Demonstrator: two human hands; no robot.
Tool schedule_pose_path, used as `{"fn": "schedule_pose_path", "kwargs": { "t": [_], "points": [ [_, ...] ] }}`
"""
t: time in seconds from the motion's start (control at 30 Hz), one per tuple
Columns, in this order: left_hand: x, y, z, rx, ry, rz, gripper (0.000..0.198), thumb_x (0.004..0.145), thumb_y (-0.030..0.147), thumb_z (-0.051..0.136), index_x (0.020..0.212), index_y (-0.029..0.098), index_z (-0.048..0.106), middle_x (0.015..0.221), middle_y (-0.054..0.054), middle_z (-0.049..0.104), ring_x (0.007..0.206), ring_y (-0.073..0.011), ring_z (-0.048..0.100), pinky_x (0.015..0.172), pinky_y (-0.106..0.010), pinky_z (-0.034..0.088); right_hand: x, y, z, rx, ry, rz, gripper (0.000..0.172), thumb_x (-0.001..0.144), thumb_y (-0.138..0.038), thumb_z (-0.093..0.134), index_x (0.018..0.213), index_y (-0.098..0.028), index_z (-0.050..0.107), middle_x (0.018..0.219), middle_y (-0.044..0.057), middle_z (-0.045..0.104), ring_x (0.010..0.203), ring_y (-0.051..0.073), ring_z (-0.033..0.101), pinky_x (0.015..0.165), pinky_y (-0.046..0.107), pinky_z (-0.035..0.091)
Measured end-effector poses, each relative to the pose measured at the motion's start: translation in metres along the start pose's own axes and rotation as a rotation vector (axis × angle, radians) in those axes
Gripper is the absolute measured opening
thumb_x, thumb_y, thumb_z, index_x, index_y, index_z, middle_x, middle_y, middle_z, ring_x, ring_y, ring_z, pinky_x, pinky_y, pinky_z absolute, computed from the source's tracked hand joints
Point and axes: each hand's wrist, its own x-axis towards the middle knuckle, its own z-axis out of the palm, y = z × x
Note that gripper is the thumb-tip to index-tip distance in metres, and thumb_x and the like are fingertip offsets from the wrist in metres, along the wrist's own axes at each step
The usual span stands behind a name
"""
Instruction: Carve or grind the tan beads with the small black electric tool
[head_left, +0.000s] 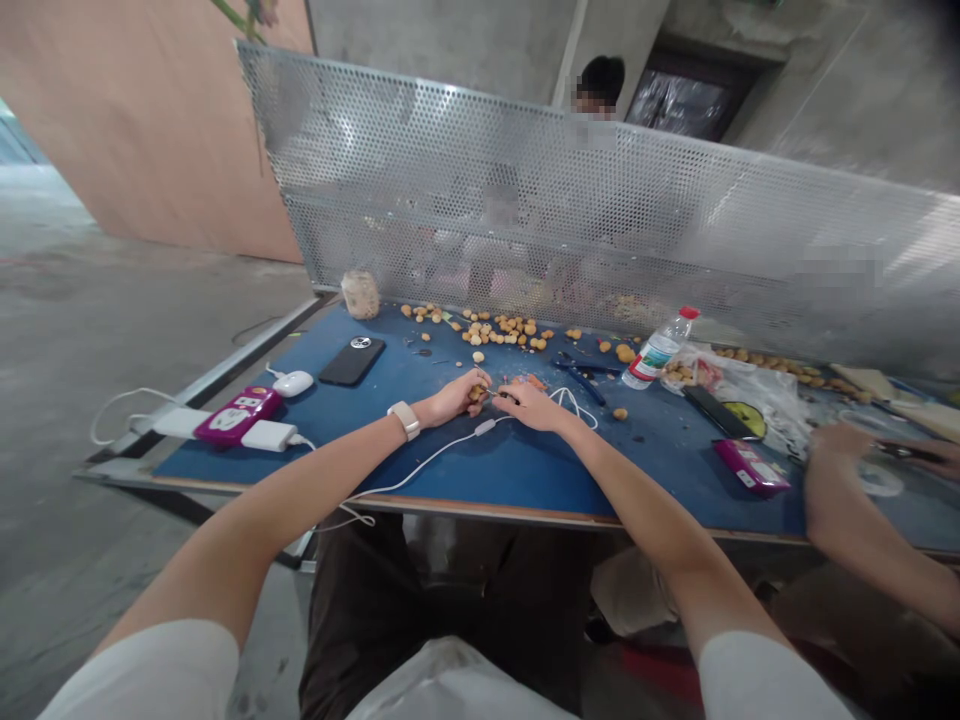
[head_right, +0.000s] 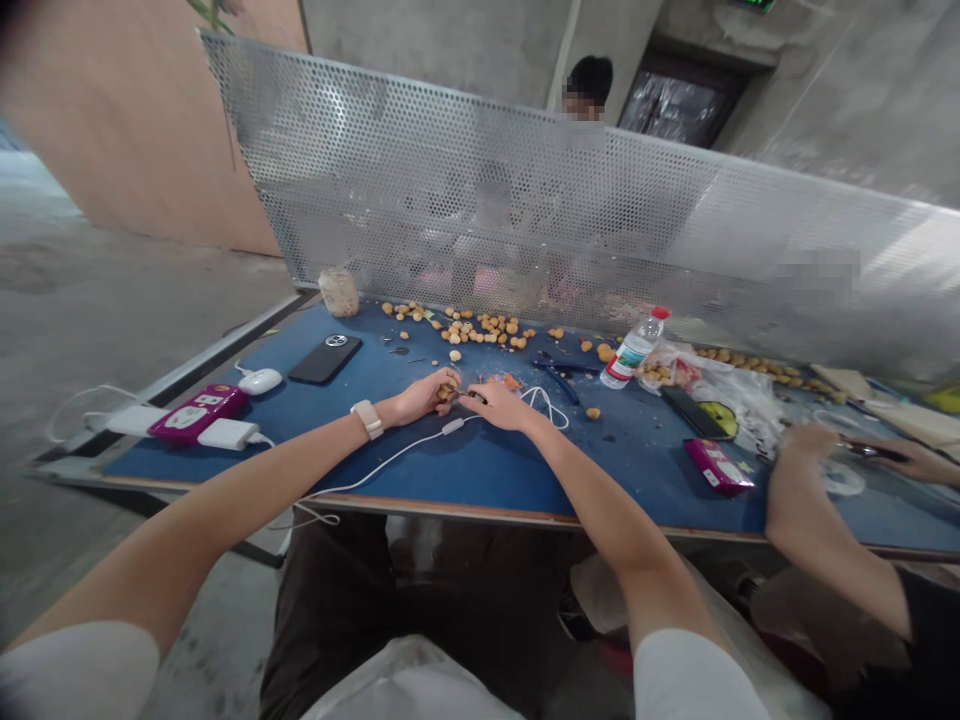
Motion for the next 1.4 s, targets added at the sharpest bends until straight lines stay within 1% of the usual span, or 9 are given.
{"fn": "schedule_pose_path", "kwargs": {
  "t": [0.23,0.43,0.53,0.7,0.9,1.07,1.17,1.3,1.4],
  "points": [
    [-0.0007,0.0000,0.0001,0.031,0.003,0.003,0.011,0.111,0.029,0.066,0.103,0.022,0.064,0.077,0.001,0.055,0.061,-0.0149,0.047,0.058,-0.023,0.047,0.0004,0.0003,-0.0006,-0.006,-0.003,0.002,0.064,0.117,-0.083,0.051,0.089,-0.026,0.054,0.075,-0.002,0.056,0.075,0.020,0.053,0.074,0.035,0.034],
    [-0.0005,-0.0004,-0.0011,0.039,-0.002,0.001,0.014,0.110,0.032,0.071,0.103,0.022,0.064,0.080,0.000,0.057,0.062,-0.0145,0.048,0.060,-0.024,0.047,-0.0009,-0.0029,-0.0013,-0.002,0.011,0.001,0.066,0.116,-0.085,0.049,0.087,-0.027,0.052,0.073,-0.003,0.053,0.074,0.020,0.051,0.073,0.035,0.034],
    [-0.0002,-0.0014,-0.0021,0.033,-0.006,0.009,0.016,0.108,0.033,0.074,0.103,0.022,0.064,0.080,0.001,0.057,0.061,-0.0139,0.049,0.060,-0.025,0.048,-0.0015,-0.0049,-0.0017,0.011,0.014,-0.002,0.067,0.115,-0.087,0.049,0.086,-0.027,0.051,0.071,-0.003,0.052,0.074,0.020,0.051,0.073,0.034,0.033],
    [0.0000,-0.0018,-0.0031,0.034,-0.011,0.012,0.014,0.106,0.033,0.073,0.105,0.023,0.063,0.081,0.001,0.059,0.060,-0.0137,0.049,0.060,-0.025,0.049,-0.0009,-0.0041,-0.0016,0.004,0.017,-0.012,0.068,0.115,-0.087,0.050,0.085,-0.027,0.052,0.072,-0.002,0.053,0.075,0.020,0.052,0.074,0.035,0.034],
    [-0.0011,0.0009,-0.0007,0.026,0.030,-0.001,0.013,0.101,0.033,0.071,0.101,0.023,0.063,0.078,0.002,0.059,0.057,-0.0127,0.046,0.060,-0.025,0.049,-0.0009,-0.0030,-0.0011,-0.010,0.004,0.003,0.064,0.116,-0.083,0.051,0.087,-0.026,0.052,0.075,-0.002,0.055,0.077,0.020,0.053,0.076,0.035,0.034],
    [-0.0010,0.0024,0.0027,0.020,0.083,-0.002,0.012,0.099,0.033,0.069,0.098,0.022,0.067,0.079,0.001,0.059,0.058,-0.0113,0.044,0.059,-0.024,0.044,0.0000,-0.0046,-0.0014,-0.015,0.001,0.005,0.064,0.116,-0.083,0.052,0.087,-0.026,0.052,0.075,-0.002,0.055,0.076,0.020,0.053,0.076,0.035,0.034],
    [-0.0002,0.0018,0.0036,0.016,0.084,0.017,0.013,0.098,0.032,0.071,0.103,0.020,0.071,0.076,0.002,0.058,0.058,-0.0123,0.046,0.058,-0.023,0.042,0.0003,-0.0059,-0.0018,-0.017,-0.003,-0.003,0.067,0.115,-0.086,0.052,0.086,-0.026,0.053,0.075,-0.001,0.057,0.076,0.020,0.054,0.076,0.035,0.035],
    [0.0001,0.0003,0.0044,0.026,0.065,0.043,0.014,0.102,0.034,0.070,0.102,0.020,0.071,0.073,0.002,0.055,0.058,-0.0136,0.049,0.057,-0.023,0.042,0.0000,-0.0073,-0.0024,-0.013,0.006,-0.004,0.068,0.115,-0.087,0.052,0.086,-0.025,0.055,0.077,0.000,0.060,0.076,0.020,0.055,0.075,0.035,0.036],
    [-0.0010,0.0005,0.0056,0.012,0.067,0.037,0.018,0.106,0.038,0.072,0.100,0.020,0.070,0.073,0.002,0.054,0.056,-0.0122,0.045,0.055,-0.022,0.040,-0.0001,-0.0081,-0.0024,-0.018,0.014,0.003,0.069,0.114,-0.088,0.053,0.083,-0.026,0.051,0.076,-0.001,0.059,0.074,0.020,0.053,0.074,0.035,0.034]
  ]
}}
